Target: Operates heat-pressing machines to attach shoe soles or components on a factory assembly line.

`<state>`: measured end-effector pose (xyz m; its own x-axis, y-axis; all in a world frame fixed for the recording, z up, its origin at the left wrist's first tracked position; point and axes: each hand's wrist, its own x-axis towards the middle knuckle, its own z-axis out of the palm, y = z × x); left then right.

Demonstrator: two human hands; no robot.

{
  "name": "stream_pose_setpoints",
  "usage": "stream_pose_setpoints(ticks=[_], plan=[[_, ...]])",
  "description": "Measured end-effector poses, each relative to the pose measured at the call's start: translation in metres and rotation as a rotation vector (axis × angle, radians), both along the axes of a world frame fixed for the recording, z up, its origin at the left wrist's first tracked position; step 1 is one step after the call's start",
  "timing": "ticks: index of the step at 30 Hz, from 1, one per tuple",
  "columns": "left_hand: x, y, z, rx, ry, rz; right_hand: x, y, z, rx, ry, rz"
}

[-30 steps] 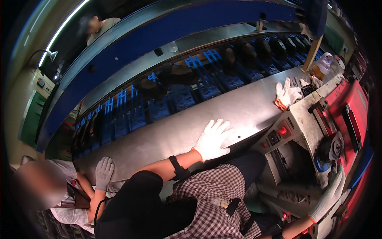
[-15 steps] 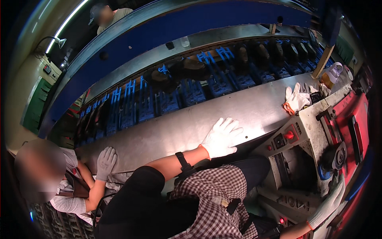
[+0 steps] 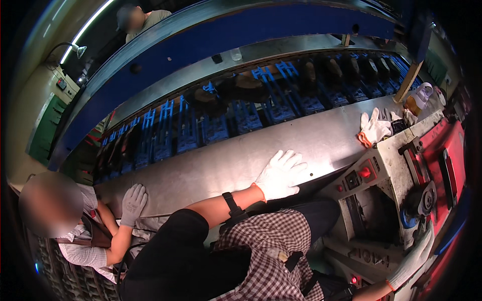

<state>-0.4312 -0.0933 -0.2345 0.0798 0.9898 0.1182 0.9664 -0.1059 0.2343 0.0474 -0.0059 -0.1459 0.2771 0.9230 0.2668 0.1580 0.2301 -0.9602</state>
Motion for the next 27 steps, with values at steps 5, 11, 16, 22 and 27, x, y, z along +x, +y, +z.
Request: stream_pose_setpoints(ticks=[5,11,16,22,27], plan=[[0.0,0.0,0.004,-0.057,-0.002,0.002,-0.001,0.0,0.0,0.004,0.02,0.009],[-0.001,-0.001,-0.012,-0.014,0.015,0.022,0.003,0.001,-0.002,-0.03,-0.008,-0.018],[-0.002,-0.001,-0.019,0.016,0.019,0.013,0.002,0.001,0.001,-0.039,0.056,0.017],[-0.002,0.001,-0.017,0.138,0.007,-0.014,-0.002,-0.001,0.002,-0.036,0.051,0.011],[-0.002,0.002,-0.024,0.168,0.016,-0.014,0.003,0.001,0.001,-0.061,-0.025,-0.009]])
